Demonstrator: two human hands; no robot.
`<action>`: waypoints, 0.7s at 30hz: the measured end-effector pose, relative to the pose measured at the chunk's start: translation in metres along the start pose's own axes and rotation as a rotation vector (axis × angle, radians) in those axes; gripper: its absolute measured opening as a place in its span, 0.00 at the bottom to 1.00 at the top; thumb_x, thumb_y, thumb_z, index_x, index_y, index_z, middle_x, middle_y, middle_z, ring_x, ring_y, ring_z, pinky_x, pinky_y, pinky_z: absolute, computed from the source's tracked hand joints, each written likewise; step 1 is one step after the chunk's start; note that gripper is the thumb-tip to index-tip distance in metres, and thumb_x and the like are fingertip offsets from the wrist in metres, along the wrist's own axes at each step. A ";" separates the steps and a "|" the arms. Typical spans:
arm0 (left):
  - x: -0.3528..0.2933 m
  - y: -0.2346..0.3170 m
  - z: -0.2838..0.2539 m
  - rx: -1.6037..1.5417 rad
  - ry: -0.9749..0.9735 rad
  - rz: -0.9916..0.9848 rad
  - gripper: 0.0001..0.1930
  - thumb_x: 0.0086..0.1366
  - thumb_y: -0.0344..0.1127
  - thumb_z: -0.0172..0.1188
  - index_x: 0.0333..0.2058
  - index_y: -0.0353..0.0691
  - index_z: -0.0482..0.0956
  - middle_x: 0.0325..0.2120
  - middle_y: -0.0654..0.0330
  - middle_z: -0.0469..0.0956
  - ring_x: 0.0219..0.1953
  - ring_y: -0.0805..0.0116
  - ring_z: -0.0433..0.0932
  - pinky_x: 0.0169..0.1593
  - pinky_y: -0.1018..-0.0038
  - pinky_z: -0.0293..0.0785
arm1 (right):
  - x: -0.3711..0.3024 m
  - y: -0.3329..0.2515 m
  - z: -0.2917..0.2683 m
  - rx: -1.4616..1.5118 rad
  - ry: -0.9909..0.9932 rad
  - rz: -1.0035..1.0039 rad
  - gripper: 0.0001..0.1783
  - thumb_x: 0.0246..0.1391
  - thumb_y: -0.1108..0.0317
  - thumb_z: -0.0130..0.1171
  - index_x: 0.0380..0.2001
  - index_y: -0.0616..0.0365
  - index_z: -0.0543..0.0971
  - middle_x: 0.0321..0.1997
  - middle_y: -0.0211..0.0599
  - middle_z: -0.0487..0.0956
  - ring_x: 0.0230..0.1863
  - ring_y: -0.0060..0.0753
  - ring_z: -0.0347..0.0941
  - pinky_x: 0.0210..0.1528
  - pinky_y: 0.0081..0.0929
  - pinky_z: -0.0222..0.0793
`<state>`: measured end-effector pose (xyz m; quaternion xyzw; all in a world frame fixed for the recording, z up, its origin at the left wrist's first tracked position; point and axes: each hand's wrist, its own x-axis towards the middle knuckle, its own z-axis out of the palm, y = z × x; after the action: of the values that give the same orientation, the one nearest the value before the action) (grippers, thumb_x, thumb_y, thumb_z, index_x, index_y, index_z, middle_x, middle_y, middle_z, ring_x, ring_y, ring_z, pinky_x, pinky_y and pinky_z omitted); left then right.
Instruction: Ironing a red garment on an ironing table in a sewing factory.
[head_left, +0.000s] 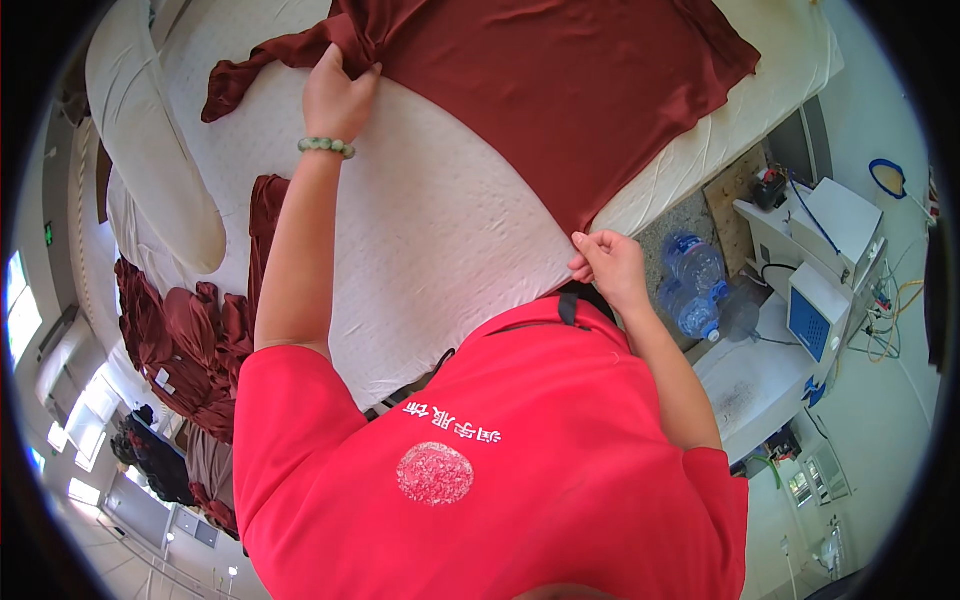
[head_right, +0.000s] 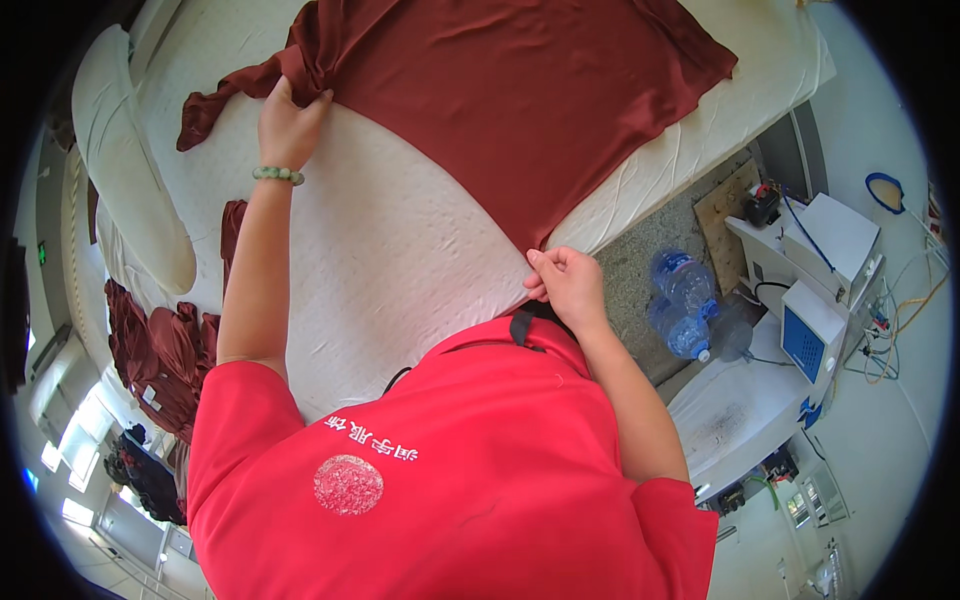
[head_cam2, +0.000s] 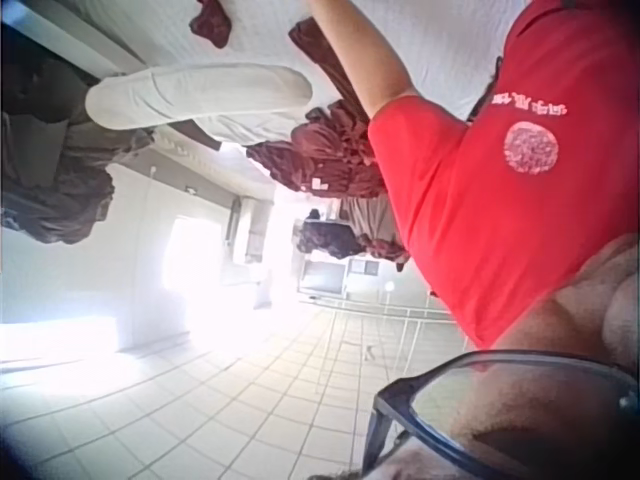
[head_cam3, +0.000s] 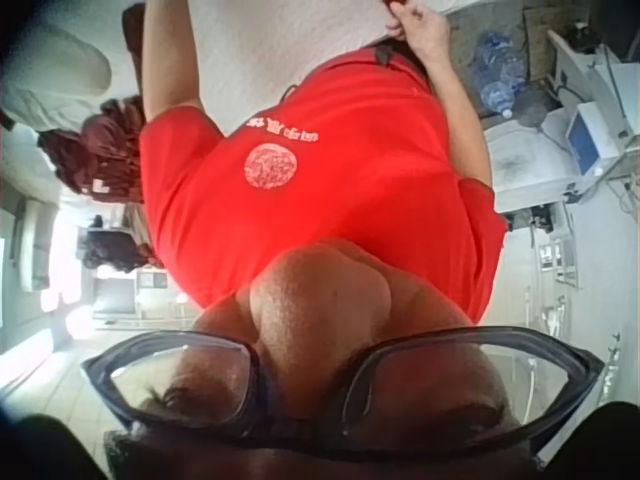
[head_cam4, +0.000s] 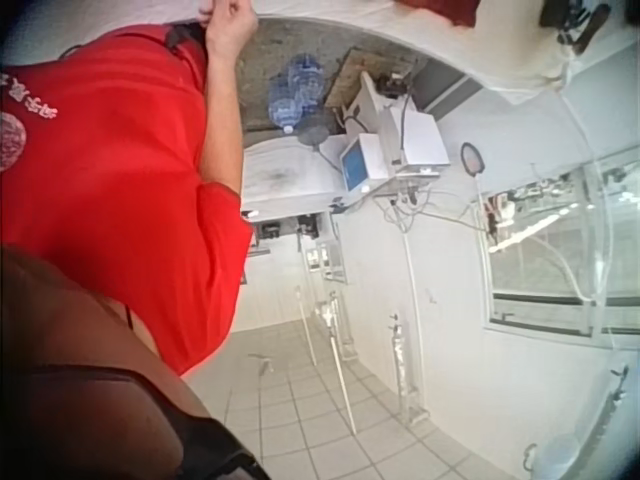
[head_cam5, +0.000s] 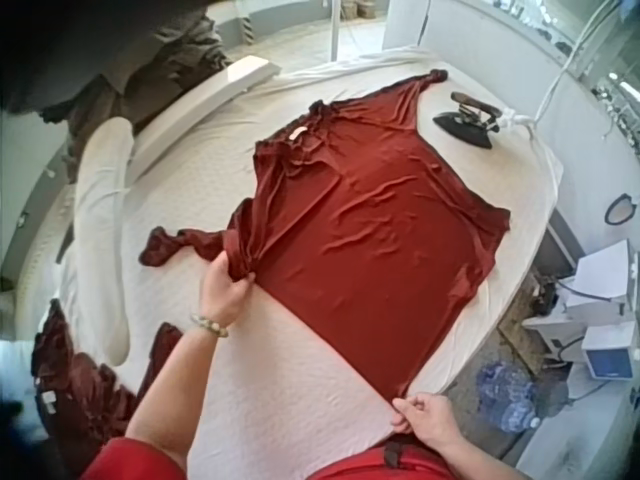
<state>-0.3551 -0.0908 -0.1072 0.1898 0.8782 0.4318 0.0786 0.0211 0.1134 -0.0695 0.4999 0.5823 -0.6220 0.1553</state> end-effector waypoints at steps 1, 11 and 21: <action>-0.002 0.005 0.000 0.098 -0.006 -0.029 0.14 0.60 0.38 0.71 0.36 0.37 0.76 0.31 0.53 0.85 0.35 0.51 0.83 0.40 0.59 0.76 | 0.000 -0.002 0.001 -0.013 0.008 0.006 0.16 0.67 0.59 0.65 0.31 0.62 0.81 0.25 0.36 0.84 0.21 0.21 0.79 0.25 0.20 0.75; -0.014 0.008 0.002 0.259 0.085 -0.048 0.14 0.61 0.38 0.69 0.37 0.40 0.73 0.32 0.49 0.82 0.38 0.39 0.78 0.41 0.53 0.74 | 0.004 -0.006 -0.002 -0.156 0.007 -0.063 0.16 0.66 0.62 0.65 0.30 0.64 0.81 0.22 0.36 0.84 0.19 0.20 0.78 0.22 0.20 0.73; -0.055 0.020 0.020 0.352 0.574 -0.163 0.18 0.57 0.38 0.74 0.41 0.40 0.76 0.39 0.54 0.82 0.45 0.48 0.80 0.47 0.55 0.74 | 0.004 -0.069 -0.028 -0.791 -0.185 -0.171 0.19 0.66 0.55 0.65 0.31 0.63 0.82 0.22 0.37 0.84 0.20 0.27 0.80 0.26 0.29 0.76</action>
<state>-0.2932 -0.0875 -0.1051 0.0004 0.9379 0.3017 -0.1714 -0.0215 0.1587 -0.0284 0.2933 0.7996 -0.4031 0.3349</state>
